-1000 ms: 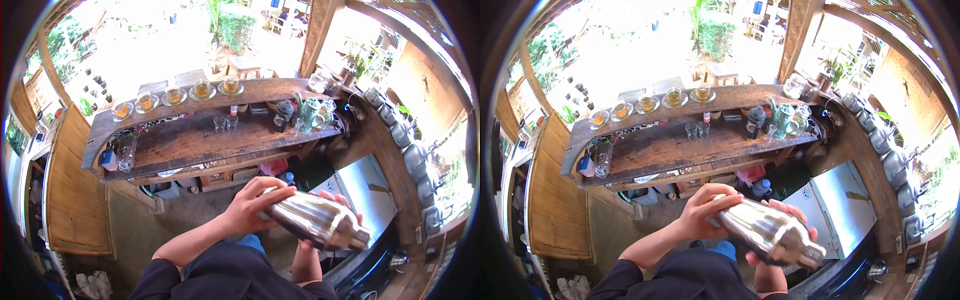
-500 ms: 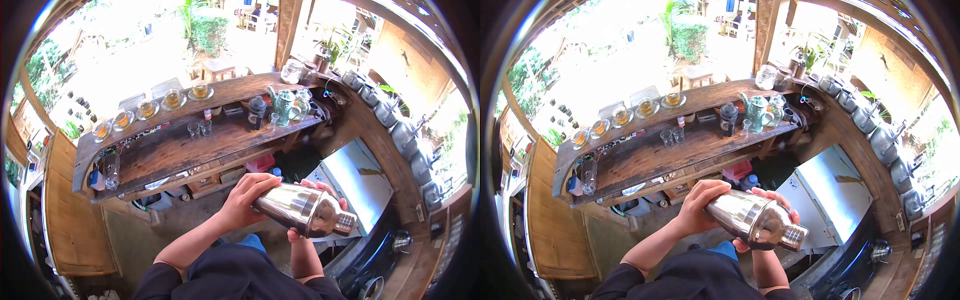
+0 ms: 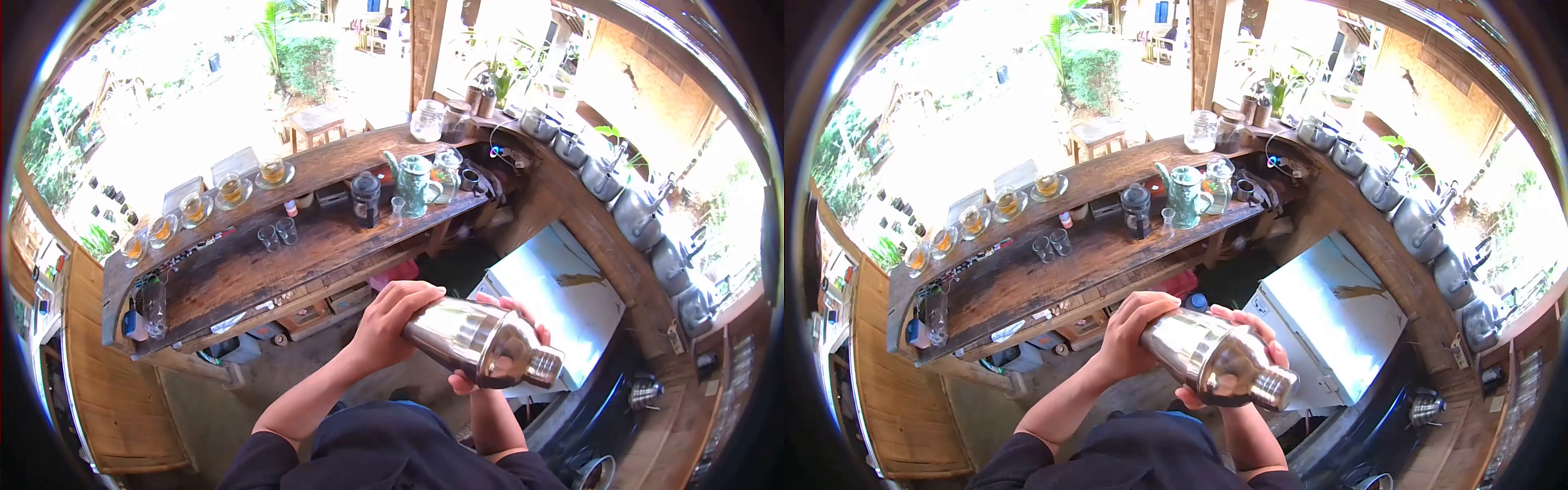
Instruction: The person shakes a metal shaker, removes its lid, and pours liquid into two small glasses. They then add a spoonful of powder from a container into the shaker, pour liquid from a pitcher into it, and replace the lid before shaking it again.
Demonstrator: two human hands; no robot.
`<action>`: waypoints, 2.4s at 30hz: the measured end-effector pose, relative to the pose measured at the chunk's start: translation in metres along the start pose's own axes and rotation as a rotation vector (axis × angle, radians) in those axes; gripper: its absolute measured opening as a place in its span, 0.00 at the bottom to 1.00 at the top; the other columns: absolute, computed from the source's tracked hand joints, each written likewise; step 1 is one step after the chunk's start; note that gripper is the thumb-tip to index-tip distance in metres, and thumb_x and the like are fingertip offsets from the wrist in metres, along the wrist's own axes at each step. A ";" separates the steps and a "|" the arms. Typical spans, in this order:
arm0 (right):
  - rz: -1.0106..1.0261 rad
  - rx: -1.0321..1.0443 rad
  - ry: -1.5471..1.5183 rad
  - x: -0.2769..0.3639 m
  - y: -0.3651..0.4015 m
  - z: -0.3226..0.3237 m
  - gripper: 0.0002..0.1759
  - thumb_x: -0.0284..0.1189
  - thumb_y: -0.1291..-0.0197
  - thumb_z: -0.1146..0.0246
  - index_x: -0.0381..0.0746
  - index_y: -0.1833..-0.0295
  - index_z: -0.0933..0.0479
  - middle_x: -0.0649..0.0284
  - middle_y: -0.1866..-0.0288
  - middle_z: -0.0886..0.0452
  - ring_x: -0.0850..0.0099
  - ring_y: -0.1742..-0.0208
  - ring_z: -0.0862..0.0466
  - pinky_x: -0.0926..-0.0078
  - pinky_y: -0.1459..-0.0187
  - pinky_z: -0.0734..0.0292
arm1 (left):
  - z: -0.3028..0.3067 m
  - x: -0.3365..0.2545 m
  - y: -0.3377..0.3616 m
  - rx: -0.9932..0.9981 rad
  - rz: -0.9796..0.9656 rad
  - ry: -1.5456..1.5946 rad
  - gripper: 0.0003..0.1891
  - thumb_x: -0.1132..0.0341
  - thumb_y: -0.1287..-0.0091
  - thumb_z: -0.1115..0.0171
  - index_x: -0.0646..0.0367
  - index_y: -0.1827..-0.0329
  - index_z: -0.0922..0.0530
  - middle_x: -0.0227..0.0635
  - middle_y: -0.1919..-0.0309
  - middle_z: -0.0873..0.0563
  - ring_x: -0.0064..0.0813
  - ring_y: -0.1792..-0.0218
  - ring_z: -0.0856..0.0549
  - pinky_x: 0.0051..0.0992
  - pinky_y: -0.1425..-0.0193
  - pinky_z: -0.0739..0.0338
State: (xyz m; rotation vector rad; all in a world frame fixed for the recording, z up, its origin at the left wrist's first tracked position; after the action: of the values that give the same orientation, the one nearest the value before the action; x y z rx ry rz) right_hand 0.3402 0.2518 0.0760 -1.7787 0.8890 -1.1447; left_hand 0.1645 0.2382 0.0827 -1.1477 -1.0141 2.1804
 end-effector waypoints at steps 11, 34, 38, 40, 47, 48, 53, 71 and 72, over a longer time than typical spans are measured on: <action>-0.318 0.197 0.283 -0.054 0.010 0.055 0.60 0.41 0.60 0.12 0.39 0.26 0.41 0.53 0.33 0.27 0.61 0.36 0.19 0.57 0.34 0.23 | -0.067 0.050 0.021 -0.003 0.309 0.044 0.37 0.75 0.53 0.21 0.55 0.35 0.21 0.39 0.43 0.13 0.46 0.42 0.14 0.38 0.37 0.18; -0.213 0.268 0.390 -0.075 0.004 0.040 0.55 0.43 0.62 0.13 0.37 0.29 0.33 0.55 0.42 0.19 0.65 0.38 0.20 0.64 0.37 0.23 | -0.065 0.051 0.022 -0.036 0.145 -0.021 0.35 0.76 0.50 0.22 0.54 0.35 0.22 0.39 0.44 0.13 0.44 0.41 0.15 0.37 0.38 0.18; -0.688 0.034 0.224 -0.116 0.051 0.056 0.61 0.44 0.62 0.11 0.36 0.25 0.39 0.53 0.36 0.25 0.63 0.37 0.21 0.62 0.34 0.25 | -0.089 0.107 0.061 0.096 0.607 0.091 0.42 0.72 0.54 0.18 0.52 0.31 0.25 0.38 0.43 0.13 0.46 0.39 0.15 0.39 0.37 0.18; -0.288 0.233 0.431 -0.087 0.027 0.065 0.68 0.47 0.59 0.12 0.37 0.21 0.48 0.49 0.29 0.32 0.57 0.38 0.18 0.58 0.35 0.21 | -0.076 0.067 0.027 0.060 0.337 0.001 0.40 0.73 0.52 0.20 0.52 0.31 0.25 0.38 0.43 0.13 0.46 0.41 0.14 0.40 0.38 0.18; -0.152 -0.025 -0.070 -0.052 -0.003 0.059 0.69 0.47 0.56 0.13 0.39 0.20 0.55 0.49 0.33 0.29 0.54 0.36 0.17 0.54 0.33 0.20 | -0.063 0.033 0.004 -0.072 0.046 0.094 0.35 0.70 0.48 0.17 0.55 0.40 0.30 0.45 0.44 0.13 0.49 0.46 0.12 0.40 0.42 0.16; -0.252 0.031 -0.011 -0.074 0.010 0.057 0.68 0.44 0.55 0.13 0.39 0.19 0.54 0.49 0.33 0.29 0.56 0.37 0.17 0.56 0.34 0.20 | -0.072 0.061 0.023 -0.107 0.197 0.217 0.35 0.70 0.48 0.17 0.56 0.40 0.30 0.45 0.45 0.13 0.49 0.46 0.12 0.39 0.42 0.16; -0.613 0.051 0.257 -0.097 0.039 0.067 0.57 0.37 0.58 0.11 0.36 0.25 0.37 0.53 0.32 0.28 0.61 0.34 0.23 0.61 0.30 0.29 | -0.100 0.105 0.072 0.093 0.653 0.051 0.41 0.68 0.54 0.13 0.55 0.38 0.31 0.46 0.47 0.13 0.48 0.45 0.12 0.39 0.43 0.16; -0.197 -0.021 -0.127 -0.039 0.003 0.073 0.71 0.45 0.60 0.13 0.41 0.20 0.55 0.48 0.31 0.32 0.55 0.33 0.20 0.53 0.32 0.21 | -0.069 0.027 0.015 -0.095 0.192 0.119 0.34 0.74 0.51 0.17 0.56 0.40 0.25 0.44 0.45 0.13 0.43 0.45 0.11 0.36 0.42 0.16; -0.050 -0.050 -0.203 -0.024 -0.006 0.075 0.72 0.46 0.60 0.14 0.43 0.19 0.57 0.48 0.30 0.33 0.53 0.32 0.20 0.52 0.31 0.21 | -0.061 -0.003 0.002 -0.110 -0.063 0.045 0.33 0.76 0.50 0.19 0.56 0.40 0.24 0.44 0.45 0.13 0.42 0.45 0.12 0.36 0.41 0.17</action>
State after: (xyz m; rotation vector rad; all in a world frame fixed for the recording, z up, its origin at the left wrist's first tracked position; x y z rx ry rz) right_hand 0.4032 0.2945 0.0546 -1.9285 0.7608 -0.9595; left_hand 0.2169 0.2586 0.0598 -1.1914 -1.1471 2.0628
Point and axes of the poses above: each hand's wrist, its own y-axis away from the middle knuckle, its own z-axis out of the back of the hand, x = y × z, the point moved 9 cm from there along -y, towards the middle knuckle
